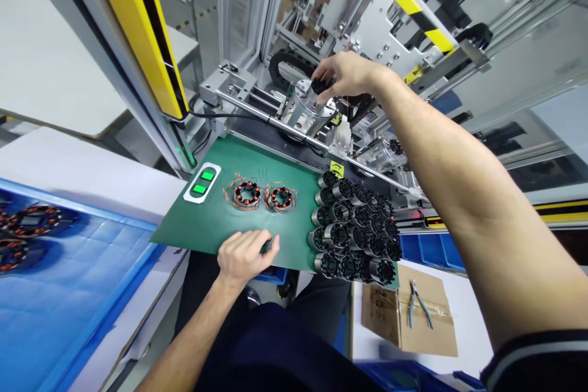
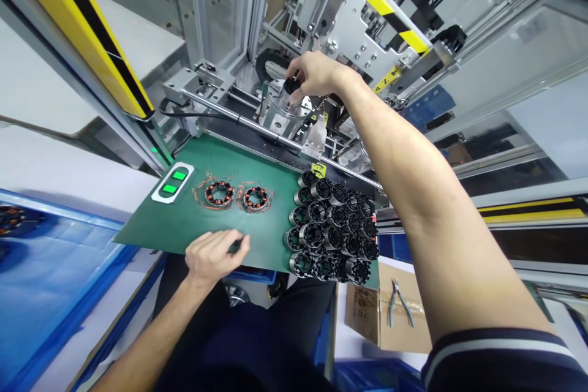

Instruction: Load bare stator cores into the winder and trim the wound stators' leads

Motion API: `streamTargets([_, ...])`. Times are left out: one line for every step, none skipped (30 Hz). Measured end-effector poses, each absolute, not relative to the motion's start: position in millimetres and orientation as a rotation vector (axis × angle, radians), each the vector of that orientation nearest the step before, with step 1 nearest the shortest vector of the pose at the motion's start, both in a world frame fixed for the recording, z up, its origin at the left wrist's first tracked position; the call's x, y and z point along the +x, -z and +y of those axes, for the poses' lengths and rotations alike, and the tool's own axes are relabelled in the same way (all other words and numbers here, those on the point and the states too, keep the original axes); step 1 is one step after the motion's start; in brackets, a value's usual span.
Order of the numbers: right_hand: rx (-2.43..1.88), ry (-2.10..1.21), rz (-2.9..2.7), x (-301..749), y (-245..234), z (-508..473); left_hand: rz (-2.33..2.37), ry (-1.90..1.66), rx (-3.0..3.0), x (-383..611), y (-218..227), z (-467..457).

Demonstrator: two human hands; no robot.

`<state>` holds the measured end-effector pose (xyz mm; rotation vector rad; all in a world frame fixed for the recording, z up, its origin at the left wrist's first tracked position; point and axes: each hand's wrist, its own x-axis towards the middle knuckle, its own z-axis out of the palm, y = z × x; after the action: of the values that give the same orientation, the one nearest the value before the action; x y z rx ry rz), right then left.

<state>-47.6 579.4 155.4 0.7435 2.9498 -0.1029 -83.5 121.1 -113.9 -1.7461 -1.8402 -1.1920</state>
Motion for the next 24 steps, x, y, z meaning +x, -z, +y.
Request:
streamTargets([0.734,0.111,2.947,-48,-156,582,-1.843,1.193,-1.745,-83,114,122])
streamTargets([0.731,0.125,2.944,-49,-156,584,-1.846,1.192,-1.744,-83,114,122])
streamTargets([0.731,0.143,2.941,-49,-156,585,-1.851,1.190,-1.742,-83,114,122])
streamTargets([0.733,0.167,2.943,-48,-155,585,-1.853,1.187,-1.740,-83,114,123])
streamTargets([0.737,0.198,2.952,-46,-155,584,-1.856,1.184,-1.739,-82,114,123])
streamTargets([0.740,0.234,2.971,-45,-155,582,-1.858,1.181,-1.737,-83,114,123])
streamTargets([0.743,0.268,2.995,-43,-155,579,-1.859,1.179,-1.736,-83,114,123])
streamTargets([0.748,0.294,3.018,-41,-154,576,-1.861,1.179,-1.734,-83,114,123])
streamTargets([0.756,0.306,3.036,-39,-154,572,-1.864,1.178,-1.731,-83,114,122])
streamTargets([0.768,0.303,3.045,-37,-153,569,-1.866,1.177,-1.729,-83,113,122])
streamTargets([0.782,0.290,3.045,-36,-153,566,-1.868,1.175,-1.727,-83,112,122])
streamTargets([0.797,0.274,3.040,-36,-152,564,-1.867,1.172,-1.728,-83,111,122])
streamTargets([0.816,0.264,3.032,-36,-152,563,-1.866,1.168,-1.730,-83,110,122])
streamTargets([0.837,0.260,3.024,-36,-151,562,-1.865,1.164,-1.731,-83,109,122])
streamTargets([0.857,0.260,3.014,-37,-151,562,-1.864,1.163,-1.732,-82,109,122])
streamTargets([0.872,0.259,3.004,-38,-150,563,-1.864,1.162,-1.733,-82,108,122])
streamTargets([0.882,0.253,2.993,-39,-150,563,-1.865,1.162,-1.732,-82,108,123])
streamTargets([0.888,0.241,2.980,-39,-150,563,-1.868,1.160,-1.731,-82,109,123])
streamTargets([0.893,0.225,2.966,-40,-151,561,-1.872,1.158,-1.730,-82,109,123])
streamTargets([0.900,0.210,2.951,-40,-152,559,-1.877,1.154,-1.730,-82,109,122])
streamTargets([0.912,0.201,2.936,-41,-154,556,-1.883,1.151,-1.731,-82,109,122])
streamTargets([0.930,0.198,2.924,-43,-158,552,-1.886,1.147,-1.734,-81,109,122])
streamTargets([0.945,0.197,2.913,-46,-163,548,-1.887,1.144,-1.736,-81,109,122])
streamTargets([0.944,0.194,2.903,-50,-168,544,-1.884,1.141,-1.740,-81,109,122])
